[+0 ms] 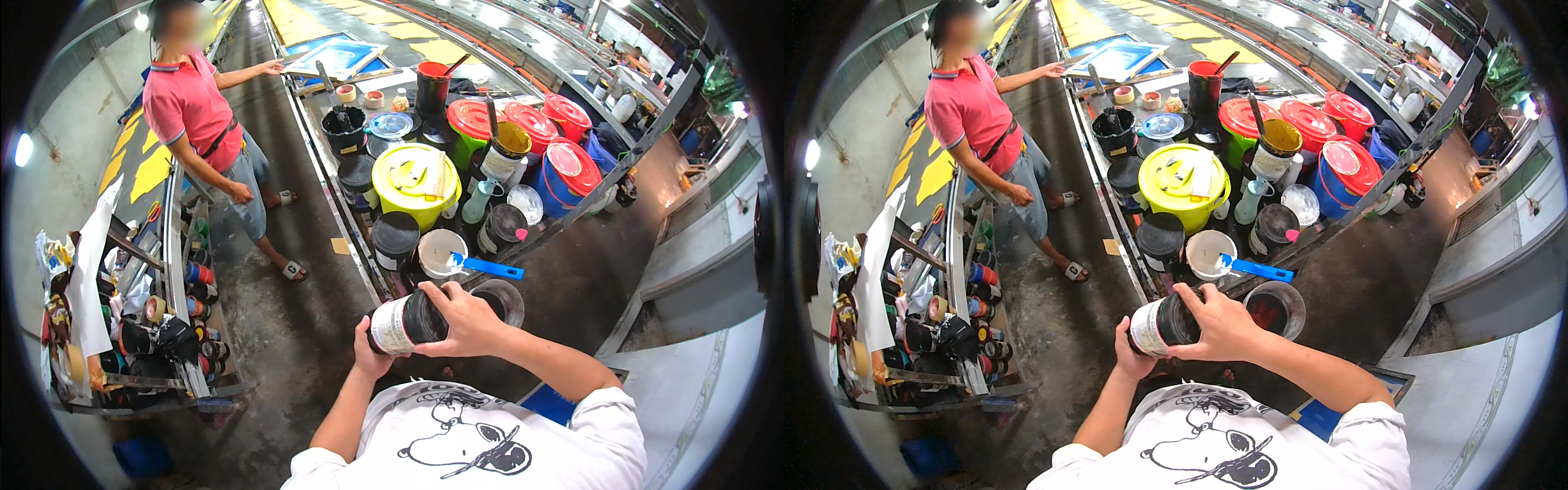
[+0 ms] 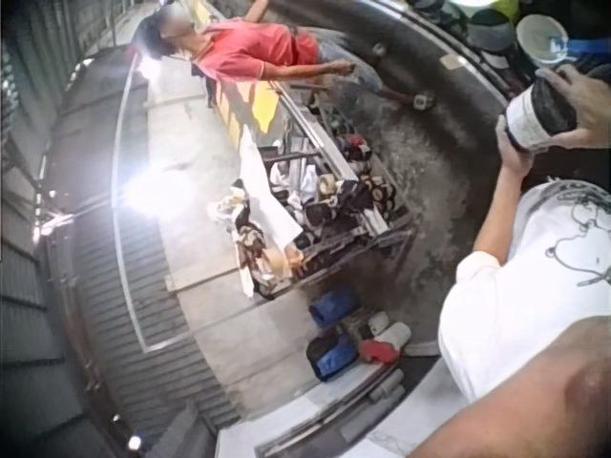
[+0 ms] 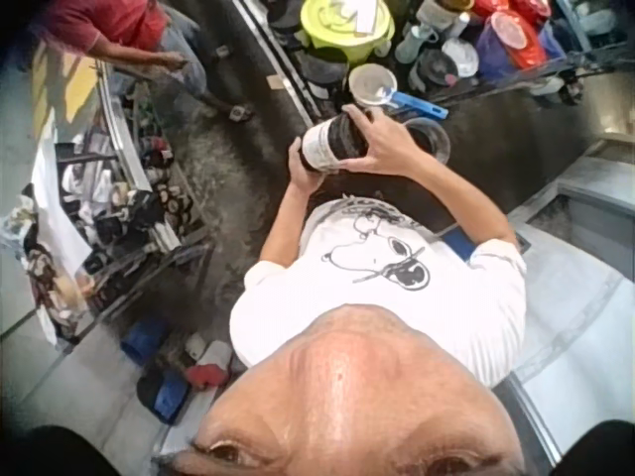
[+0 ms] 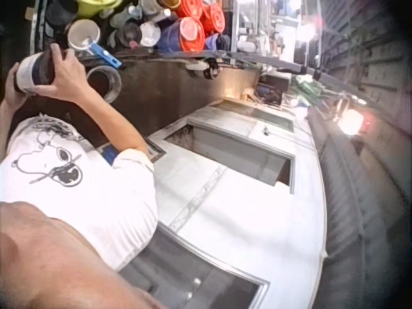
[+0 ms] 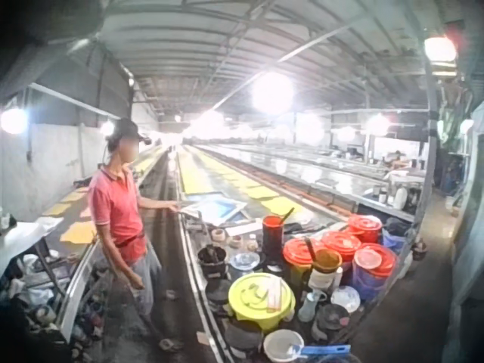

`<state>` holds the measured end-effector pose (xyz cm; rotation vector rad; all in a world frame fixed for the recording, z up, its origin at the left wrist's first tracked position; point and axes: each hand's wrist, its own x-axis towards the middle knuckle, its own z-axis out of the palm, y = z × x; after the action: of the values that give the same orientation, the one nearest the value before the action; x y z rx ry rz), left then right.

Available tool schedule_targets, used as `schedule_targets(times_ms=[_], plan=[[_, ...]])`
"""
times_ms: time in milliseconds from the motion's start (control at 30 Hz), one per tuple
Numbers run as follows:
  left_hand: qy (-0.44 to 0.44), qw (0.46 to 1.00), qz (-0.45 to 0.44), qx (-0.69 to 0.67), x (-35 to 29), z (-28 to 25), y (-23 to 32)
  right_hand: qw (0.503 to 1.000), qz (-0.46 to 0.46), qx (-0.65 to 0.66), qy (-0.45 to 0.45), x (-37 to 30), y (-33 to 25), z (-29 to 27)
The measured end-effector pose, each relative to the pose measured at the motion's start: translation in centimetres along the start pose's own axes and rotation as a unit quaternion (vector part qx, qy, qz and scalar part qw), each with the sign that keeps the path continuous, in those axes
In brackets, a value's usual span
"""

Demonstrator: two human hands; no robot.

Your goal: The person opens a green paint can, pours some paint onto a blue screen printing frame, and then places the can back on the table. The person then picks up the screen printing frame and holds it up.

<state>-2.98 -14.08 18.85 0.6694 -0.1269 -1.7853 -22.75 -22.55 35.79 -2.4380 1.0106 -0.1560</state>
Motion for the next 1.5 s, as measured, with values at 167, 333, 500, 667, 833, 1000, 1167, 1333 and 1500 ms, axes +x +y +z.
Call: schedule_targets(times_ms=[167,333,500,667,833,1000,1167,1333,1500], plan=[[0.003,0.972,-0.237,-0.007,0.0,-0.9,3.5,0.959,-0.251,-0.12,-0.057,1.7,-3.7,-0.3],[-0.082,0.964,-0.253,0.009,0.3,-4.0,5.2,0.921,-0.332,-0.191,-0.068,3.4,-5.0,-0.6],[0.034,0.964,-0.262,0.012,0.2,-1.2,6.2,0.914,-0.364,-0.145,-0.109,3.7,-5.8,-0.1],[-0.149,0.962,-0.201,-0.113,0.0,-7.0,5.1,0.947,-0.288,0.013,-0.141,6.2,-6.1,-4.3],[-0.257,0.922,-0.101,-0.27,-0.5,-11.2,2.0,0.889,-0.085,0.45,0.016,7.5,0.5,-4.7],[-0.141,0.958,0.058,-0.243,-1.4,-15.0,0.7,0.799,-0.054,0.583,0.135,11.0,7.7,-3.4],[-0.274,0.924,0.038,-0.265,-5.0,-12.0,4.0,0.78,0.009,0.575,0.246,16.8,13.0,-2.8],[-0.208,0.928,0.162,-0.264,-7.8,-12.7,3.7,0.906,0.058,0.168,0.383,22.6,16.5,-3.2],[0.045,0.909,0.339,-0.239,-10.2,-9.8,7.5,0.893,0.035,0.247,0.375,24.9,19.4,-1.6]])
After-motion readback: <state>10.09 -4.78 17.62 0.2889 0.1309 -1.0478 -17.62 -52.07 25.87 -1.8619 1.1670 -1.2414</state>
